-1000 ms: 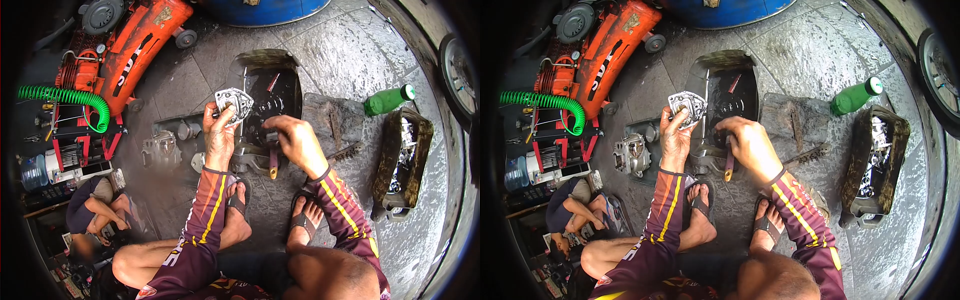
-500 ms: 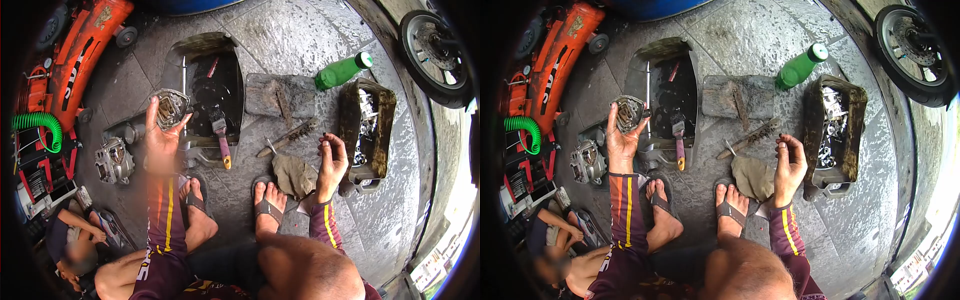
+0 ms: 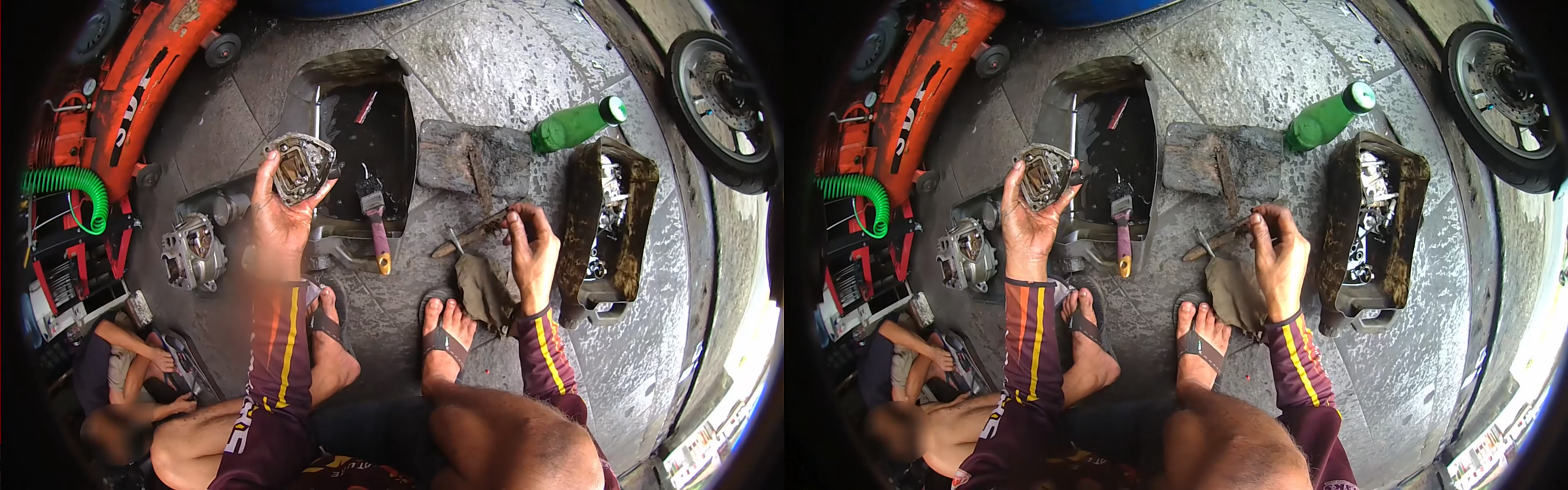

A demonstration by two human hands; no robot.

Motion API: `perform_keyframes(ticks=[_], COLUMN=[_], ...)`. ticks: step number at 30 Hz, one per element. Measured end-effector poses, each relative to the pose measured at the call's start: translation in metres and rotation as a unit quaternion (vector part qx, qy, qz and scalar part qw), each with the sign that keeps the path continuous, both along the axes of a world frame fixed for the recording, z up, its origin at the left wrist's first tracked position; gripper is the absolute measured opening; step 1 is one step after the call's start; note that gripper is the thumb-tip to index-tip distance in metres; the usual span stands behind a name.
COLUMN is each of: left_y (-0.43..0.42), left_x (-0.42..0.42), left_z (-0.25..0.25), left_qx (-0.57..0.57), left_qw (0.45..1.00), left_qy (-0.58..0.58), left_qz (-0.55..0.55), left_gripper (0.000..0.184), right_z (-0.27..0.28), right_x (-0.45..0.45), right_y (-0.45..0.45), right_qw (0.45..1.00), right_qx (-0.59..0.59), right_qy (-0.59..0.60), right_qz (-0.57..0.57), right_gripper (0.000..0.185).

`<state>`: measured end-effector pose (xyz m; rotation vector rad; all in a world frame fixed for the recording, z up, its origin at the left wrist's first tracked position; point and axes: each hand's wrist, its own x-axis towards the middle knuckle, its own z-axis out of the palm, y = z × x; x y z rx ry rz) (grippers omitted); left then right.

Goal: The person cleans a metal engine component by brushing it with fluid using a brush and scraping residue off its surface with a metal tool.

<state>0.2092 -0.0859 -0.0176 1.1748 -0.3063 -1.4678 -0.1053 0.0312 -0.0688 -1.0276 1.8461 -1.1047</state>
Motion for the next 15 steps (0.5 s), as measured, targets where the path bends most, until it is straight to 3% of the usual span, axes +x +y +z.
perform_keyframes(ticks=[6, 10, 15], left_y=[0.006, 0.007, 0.008], left_x=[0.007, 0.007, -0.006], left_z=[-0.006, -0.005, -0.001], left_qx=[-0.020, -0.017, -0.026], left_qw=[0.998, 0.993, 0.993], left_qy=[0.056, 0.105, 0.108], left_qz=[-0.034, -0.048, -0.040], left_gripper=[0.032, 0.034, 0.044], right_z=[0.009, 0.010, 0.009], right_x=[-0.001, 0.010, 0.016], right_y=[-0.009, 0.008, 0.021], right_qw=[0.999, 0.964, 0.930], right_qx=[0.035, 0.016, 0.082], right_qy=[-0.031, 0.144, 0.202], right_qz=[-0.012, 0.223, 0.295], right_gripper=[0.016, 0.020, 0.022])
